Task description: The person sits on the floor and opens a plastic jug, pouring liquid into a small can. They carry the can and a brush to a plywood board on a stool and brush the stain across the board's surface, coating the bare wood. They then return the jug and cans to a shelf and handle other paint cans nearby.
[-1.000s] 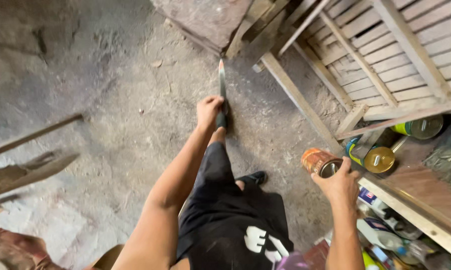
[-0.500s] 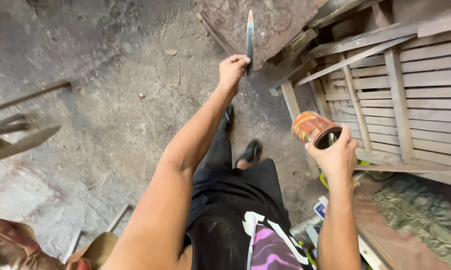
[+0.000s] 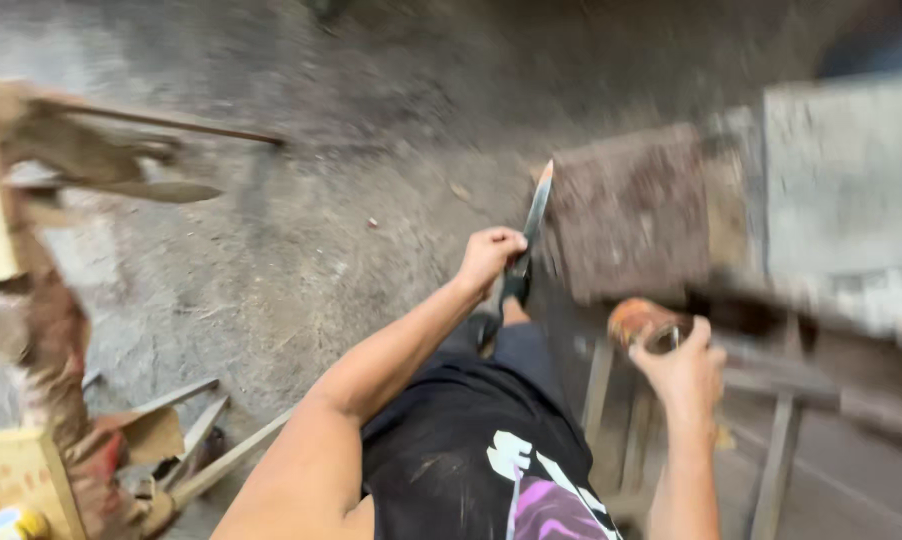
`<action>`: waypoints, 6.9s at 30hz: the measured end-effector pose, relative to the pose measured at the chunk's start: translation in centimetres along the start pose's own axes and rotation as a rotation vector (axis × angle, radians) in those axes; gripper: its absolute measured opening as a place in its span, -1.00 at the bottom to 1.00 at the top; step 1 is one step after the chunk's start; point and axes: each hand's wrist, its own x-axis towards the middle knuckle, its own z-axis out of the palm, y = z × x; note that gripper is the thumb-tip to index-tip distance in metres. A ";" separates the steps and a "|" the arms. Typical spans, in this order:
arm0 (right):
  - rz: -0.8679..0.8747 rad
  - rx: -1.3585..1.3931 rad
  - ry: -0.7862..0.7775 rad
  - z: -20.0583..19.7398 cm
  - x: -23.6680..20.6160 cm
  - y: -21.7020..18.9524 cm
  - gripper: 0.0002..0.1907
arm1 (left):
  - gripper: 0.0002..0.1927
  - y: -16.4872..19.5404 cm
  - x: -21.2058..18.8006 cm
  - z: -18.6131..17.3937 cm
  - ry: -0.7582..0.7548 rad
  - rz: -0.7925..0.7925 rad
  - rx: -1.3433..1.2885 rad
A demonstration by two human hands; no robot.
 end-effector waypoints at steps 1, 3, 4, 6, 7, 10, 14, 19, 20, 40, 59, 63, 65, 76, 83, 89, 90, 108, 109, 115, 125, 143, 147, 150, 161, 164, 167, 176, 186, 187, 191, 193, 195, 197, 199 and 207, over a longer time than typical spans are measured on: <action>-0.052 0.013 0.039 -0.3 1.1 -1.0 0.06 | -0.93 1.8 0.1 -1.6 0.039 0.047 -0.022; -0.055 -0.071 -0.064 -1.0 3.5 -3.0 0.19 | -0.94 5.6 0.0 -5.0 0.166 0.125 -0.005; -0.100 -0.089 -0.103 -1.4 4.9 -4.0 0.22 | -0.94 7.5 0.1 -6.3 0.224 0.147 0.002; -0.165 -0.163 -0.162 -2.4 7.5 -6.2 0.25 | -0.94 10.2 -0.7 -8.5 0.363 0.200 -0.022; -0.204 -0.195 -0.169 -2.9 8.8 -7.7 0.26 | -0.94 12.0 -0.6 -9.4 0.423 0.231 -0.033; -0.364 -0.250 -0.146 -4.5 12.0 -12.7 0.28 | -0.92 15.7 -1.1 -11.6 0.503 0.404 -0.150; -0.518 -0.375 -0.144 -6.4 13.7 -21.2 0.20 | -0.93 17.9 -3.0 -14.4 0.673 0.515 -0.291; -0.661 -0.428 -0.080 -7.9 13.5 -33.9 0.28 | -0.95 20.1 -4.0 -20.5 0.764 0.610 -0.510; -0.674 -0.431 -0.066 -7.9 13.1 -36.5 0.29 | -0.95 20.6 -3.9 -22.2 0.794 0.627 -0.497; -1.008 -0.337 0.016 -8.4 4.2 -68.0 0.21 | -0.95 28.9 -4.2 -43.5 1.135 0.598 -0.516; -0.181 -0.093 0.062 -9.5 7.9 -20.8 0.15 | -0.90 8.2 15.1 -6.8 -0.020 -0.154 0.414; -0.003 -0.076 -0.001 -7.3 7.2 -10.1 0.22 | -0.88 1.3 16.2 3.5 -0.136 -0.185 0.686; 0.067 -0.063 -0.035 -6.4 7.0 -5.8 0.23 | -0.84 -1.6 17.4 7.9 -0.191 -0.102 0.787; 0.000 -0.011 -0.021 -6.4 9.1 1.1 0.20 | -0.41 -0.8 12.6 10.9 -0.356 0.142 1.112; -0.407 -0.063 -0.005 -10.7 13.0 -7.9 0.19 | -0.14 9.4 4.7 6.0 -0.335 0.502 1.145; -0.849 -0.215 0.029 -18.6 11.1 -22.1 0.18 | -0.02 15.5 -0.9 6.7 -0.036 0.800 0.906; -0.923 -0.243 0.037 -19.8 10.1 -24.5 0.17 | 0.01 16.2 -1.6 6.9 0.008 0.838 0.874; -1.706 -0.667 -0.071 -21.8 -15.0 -62.9 0.12 | 0.27 31.3 -5.1 -16.3 0.941 1.246 0.497; -1.719 -0.696 -0.077 -21.5 -16.1 -64.5 0.10 | 0.27 31.9 -5.7 -17.9 0.930 1.228 0.459; -1.888 -0.741 -0.097 -20.3 -21.8 -72.2 0.14 | 0.22 36.5 -7.5 -24.7 1.083 1.321 0.409; -2.217 -0.916 -0.179 -18.8 -25.7 -85.1 0.24 | 0.17 44.1 -8.6 -31.0 1.421 1.242 0.420; -3.042 -0.750 -0.417 -19.1 -22.2 -111.0 0.04 | 0.11 60.1 2.5 -39.1 1.884 1.175 0.120; -3.187 -0.440 -0.603 -18.2 -24.0 -115.4 0.00 | 0.13 61.4 2.2 -42.2 2.105 1.055 0.183; -3.233 -0.256 -0.685 -17.4 -25.8 -120.2 -0.41 | 0.12 61.0 1.7 -45.1 2.183 1.064 0.036; -2.936 -0.273 -0.407 -9.4 -31.7 -132.5 -0.72 | 0.18 55.9 -0.5 -53.0 2.629 0.754 -0.029; -2.779 -0.502 -0.384 -6.6 -34.3 -133.9 -0.70 | 0.13 55.8 -0.6 -55.1 2.713 0.803 -0.052; -2.860 -0.591 -0.470 -4.1 -37.6 -133.9 -0.73 | 0.12 55.1 -0.3 -57.0 2.734 0.834 -0.185; -2.801 -0.975 -1.387 1.9 -49.0 -129.3 -0.80 | 0.17 51.9 2.2 -64.4 3.074 0.314 -0.059; -2.972 -1.365 -2.099 7.0 -53.2 -123.6 -0.86 | 0.23 53.0 4.2 -67.5 3.161 -0.028 -0.352; -3.067 -1.344 -2.143 7.7 -52.9 -122.8 -0.87 | 0.27 52.9 4.4 -67.4 3.189 -0.045 -0.315; -3.419 -1.390 -1.744 9.8 -51.0 -119.6 -0.90 | 0.24 53.3 4.9 -67.1 3.122 0.019 -0.456; -3.641 -1.209 -1.775 10.2 -50.2 -118.8 -0.84 | 0.25 53.8 4.8 -67.1 3.122 0.134 -0.553; -3.719 -1.066 -1.784 10.0 -49.9 -118.8 -0.82 | 0.26 54.2 4.5 -67.2 3.141 0.189 -0.565; -3.646 -0.980 -1.798 9.5 -50.0 -119.4 -0.83 | 0.26 54.2 4.1 -67.2 3.184 0.170 -0.486; -3.429 -1.012 -1.961 8.9 -50.5 -120.6 -0.87 | 0.25 53.8 3.5 -67.0 3.183 0.200 -0.424; -2.726 -1.171 -1.824 8.3 -52.4 -124.2 -0.90 | 0.18 52.6 2.3 -66.8 3.138 0.154 -0.414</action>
